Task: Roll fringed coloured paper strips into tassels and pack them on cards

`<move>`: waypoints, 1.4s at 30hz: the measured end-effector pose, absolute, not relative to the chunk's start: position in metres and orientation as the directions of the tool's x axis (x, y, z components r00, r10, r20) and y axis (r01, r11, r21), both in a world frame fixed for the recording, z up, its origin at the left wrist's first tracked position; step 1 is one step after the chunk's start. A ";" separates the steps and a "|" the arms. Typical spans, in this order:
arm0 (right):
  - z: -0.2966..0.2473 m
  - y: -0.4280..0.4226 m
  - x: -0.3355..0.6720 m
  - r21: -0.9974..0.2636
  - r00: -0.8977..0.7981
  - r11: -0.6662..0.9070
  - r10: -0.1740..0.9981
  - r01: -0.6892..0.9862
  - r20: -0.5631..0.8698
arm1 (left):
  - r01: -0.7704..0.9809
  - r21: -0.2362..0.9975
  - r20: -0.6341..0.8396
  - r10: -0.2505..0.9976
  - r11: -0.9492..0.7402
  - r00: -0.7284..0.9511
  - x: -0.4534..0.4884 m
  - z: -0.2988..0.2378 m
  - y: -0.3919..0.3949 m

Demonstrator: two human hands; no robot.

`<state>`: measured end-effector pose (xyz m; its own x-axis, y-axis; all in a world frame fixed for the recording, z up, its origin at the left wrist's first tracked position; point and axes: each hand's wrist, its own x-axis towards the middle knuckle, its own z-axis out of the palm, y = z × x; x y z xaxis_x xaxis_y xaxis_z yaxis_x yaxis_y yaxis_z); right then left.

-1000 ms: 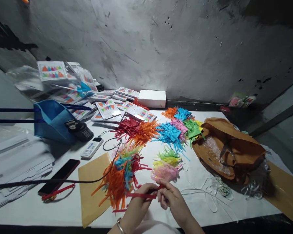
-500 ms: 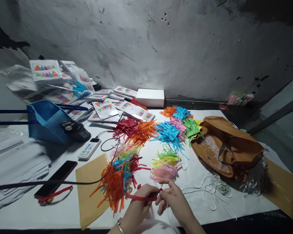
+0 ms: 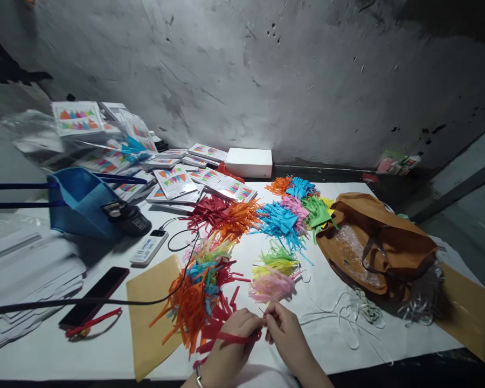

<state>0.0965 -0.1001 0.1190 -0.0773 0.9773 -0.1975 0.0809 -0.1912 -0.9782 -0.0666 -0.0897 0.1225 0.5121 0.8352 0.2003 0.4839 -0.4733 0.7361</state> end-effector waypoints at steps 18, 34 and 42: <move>0.147 -0.070 0.253 -0.920 0.781 0.343 0.620 -0.187 0.073 | 0.523 0.760 0.043 0.833 -0.386 0.552 -0.070 0.078 -0.084; 0.043 -0.108 0.083 -0.950 0.010 -0.252 0.966 -0.184 -0.258 | 0.760 0.650 -0.013 1.000 0.022 -0.018 -0.179 0.067 0.002; 0.043 -0.104 0.072 -0.957 -0.040 -0.259 0.966 -0.133 -0.256 | 0.711 0.679 0.056 0.954 0.181 -0.296 -0.202 0.075 0.049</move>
